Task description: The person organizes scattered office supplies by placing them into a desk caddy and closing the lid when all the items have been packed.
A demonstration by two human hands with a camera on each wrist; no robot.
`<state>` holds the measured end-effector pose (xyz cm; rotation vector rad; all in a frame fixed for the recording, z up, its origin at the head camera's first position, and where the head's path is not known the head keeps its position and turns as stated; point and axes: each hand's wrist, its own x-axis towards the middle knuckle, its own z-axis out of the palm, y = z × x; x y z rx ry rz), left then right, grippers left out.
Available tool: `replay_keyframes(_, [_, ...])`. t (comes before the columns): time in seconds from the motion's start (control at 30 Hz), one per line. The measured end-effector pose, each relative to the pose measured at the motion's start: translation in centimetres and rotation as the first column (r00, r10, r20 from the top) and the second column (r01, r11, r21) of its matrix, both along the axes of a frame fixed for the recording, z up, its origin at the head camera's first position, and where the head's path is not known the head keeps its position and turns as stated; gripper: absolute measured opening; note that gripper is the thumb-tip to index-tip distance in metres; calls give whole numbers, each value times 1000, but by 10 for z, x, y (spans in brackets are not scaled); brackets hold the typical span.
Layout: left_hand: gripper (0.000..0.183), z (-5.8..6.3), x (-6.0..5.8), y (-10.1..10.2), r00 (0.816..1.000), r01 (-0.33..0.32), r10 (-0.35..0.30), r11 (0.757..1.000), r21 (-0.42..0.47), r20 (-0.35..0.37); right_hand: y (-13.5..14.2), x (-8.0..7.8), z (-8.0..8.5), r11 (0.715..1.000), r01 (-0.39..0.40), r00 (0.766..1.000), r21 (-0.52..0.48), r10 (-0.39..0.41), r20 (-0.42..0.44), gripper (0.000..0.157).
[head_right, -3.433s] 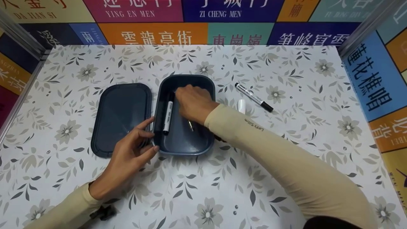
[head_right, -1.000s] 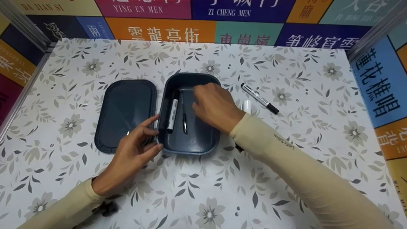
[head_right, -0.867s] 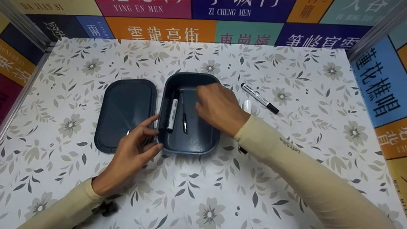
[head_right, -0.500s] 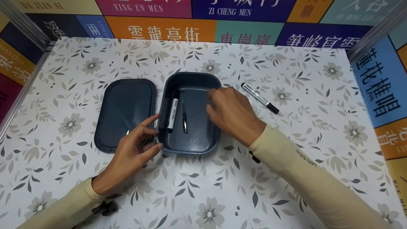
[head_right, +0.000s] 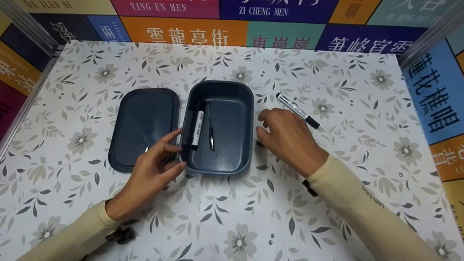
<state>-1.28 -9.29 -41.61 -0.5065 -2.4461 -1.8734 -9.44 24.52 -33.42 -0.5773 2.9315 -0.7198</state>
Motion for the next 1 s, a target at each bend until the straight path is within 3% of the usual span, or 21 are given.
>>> replay_keyframes(0.23, [27, 0, 0, 0, 1000, -7, 6, 1000, -19, -14, 9, 4, -16, 1000, -27, 1000, 16, 27, -10, 15])
replay_keyframes(0.57, [26, 1, 0, -1, 1000, 11, -11, 999, 35, -2, 18, 13, -31, 996, -13, 1000, 86, 12, 4, 16])
replay_keyframes(1.0, [28, 0, 0, 0, 1000, -3, 3, 1000, -12, -16, 27, 17, -37, 982, -22, 998, 187, 10, 68, 7])
